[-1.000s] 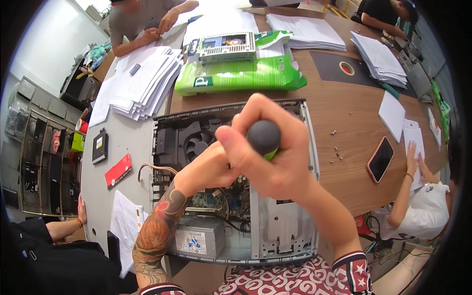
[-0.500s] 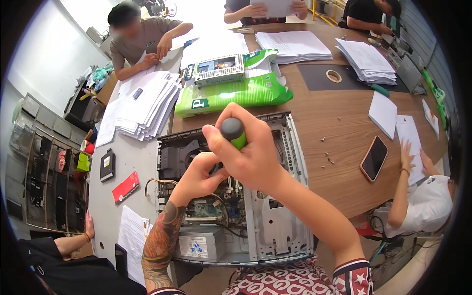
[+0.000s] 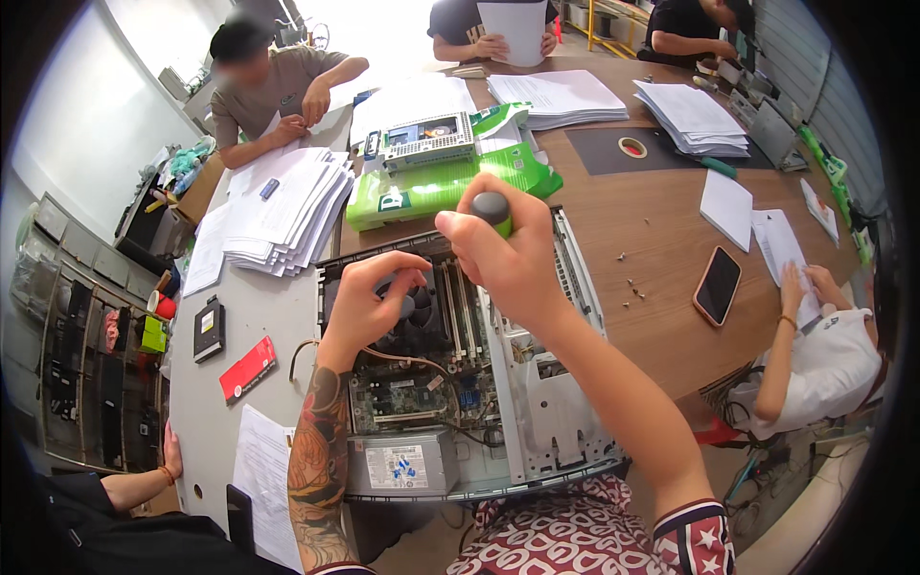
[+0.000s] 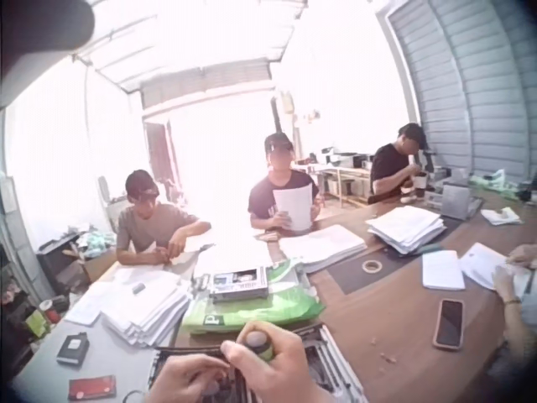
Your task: The person uses a screwdriver to remove several screws from the chassis and internal components of a computer, then touches the interior parts by hand.
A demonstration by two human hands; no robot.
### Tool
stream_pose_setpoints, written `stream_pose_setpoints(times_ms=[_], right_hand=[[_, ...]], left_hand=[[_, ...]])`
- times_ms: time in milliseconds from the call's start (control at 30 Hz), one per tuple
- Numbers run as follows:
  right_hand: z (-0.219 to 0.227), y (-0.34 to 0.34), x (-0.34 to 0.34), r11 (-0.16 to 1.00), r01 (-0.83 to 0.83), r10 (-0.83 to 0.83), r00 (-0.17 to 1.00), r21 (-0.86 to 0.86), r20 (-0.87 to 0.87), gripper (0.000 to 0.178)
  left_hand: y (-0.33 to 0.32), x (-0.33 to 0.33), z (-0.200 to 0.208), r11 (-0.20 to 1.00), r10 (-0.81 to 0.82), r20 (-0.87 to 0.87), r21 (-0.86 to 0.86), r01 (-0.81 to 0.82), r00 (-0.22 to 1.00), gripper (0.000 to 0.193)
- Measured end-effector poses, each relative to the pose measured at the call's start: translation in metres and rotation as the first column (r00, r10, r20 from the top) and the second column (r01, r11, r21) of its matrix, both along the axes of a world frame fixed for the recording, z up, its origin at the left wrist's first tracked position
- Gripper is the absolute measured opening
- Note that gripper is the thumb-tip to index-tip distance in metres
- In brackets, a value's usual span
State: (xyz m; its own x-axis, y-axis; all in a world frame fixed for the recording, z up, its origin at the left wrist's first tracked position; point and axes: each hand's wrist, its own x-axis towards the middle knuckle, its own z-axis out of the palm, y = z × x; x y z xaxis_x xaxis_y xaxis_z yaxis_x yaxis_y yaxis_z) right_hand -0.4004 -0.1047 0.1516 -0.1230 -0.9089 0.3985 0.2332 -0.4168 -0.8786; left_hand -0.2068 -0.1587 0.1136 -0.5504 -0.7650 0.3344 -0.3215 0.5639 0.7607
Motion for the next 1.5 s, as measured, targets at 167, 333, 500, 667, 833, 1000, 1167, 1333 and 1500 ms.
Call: stream_pose_setpoints(times_ms=[167,333,500,667,833,1000,1167,1333,1500], right_hand=[[-0.003,0.004,0.006,0.978,0.200,-0.202,0.979,-0.058,-0.040,0.027],[-0.005,0.014,-0.002,0.975,0.218,-0.217,0.975,-0.027,0.054,0.026],[-0.007,0.023,0.004,0.970,0.225,-0.227,0.974,-0.095,-0.005,0.024],[-0.003,0.017,0.003,0.975,0.198,-0.202,0.979,-0.099,-0.032,0.025],[-0.003,0.014,-0.008,0.991,0.015,-0.028,0.995,-0.134,-0.101,0.024],[-0.002,0.009,-0.002,0.969,0.005,-0.043,0.988,-0.248,-0.149,0.025],[-0.004,0.009,-0.007,0.963,-0.031,-0.020,0.982,-0.267,-0.185,0.026],[0.000,0.009,-0.010,0.951,-0.120,0.069,0.981,-0.285,-0.182,0.024],[0.005,0.006,-0.012,0.940,-0.289,0.251,0.946,-0.180,-0.208,0.023]], left_hand=[[-0.005,-0.003,-0.015,0.972,-0.025,0.201,-0.223,0.071,0.979,0.021],[0.001,-0.006,-0.018,0.956,-0.028,0.277,-0.272,0.106,0.960,0.022],[0.001,-0.006,-0.018,0.958,-0.008,0.299,-0.271,0.093,0.954,0.015],[0.008,-0.012,-0.013,0.954,-0.024,0.293,-0.278,0.109,0.956,0.015],[0.013,-0.017,-0.013,0.948,-0.045,0.285,-0.291,0.131,0.957,0.013],[0.003,-0.011,-0.033,0.955,-0.051,0.240,-0.274,0.118,0.970,0.006],[0.005,-0.011,-0.027,0.964,-0.077,0.262,-0.228,0.139,0.962,0.007],[0.005,-0.012,-0.028,0.946,-0.095,0.188,-0.288,0.148,0.977,0.008],[0.003,-0.011,-0.031,0.956,-0.074,0.342,-0.242,0.164,0.937,0.012]])
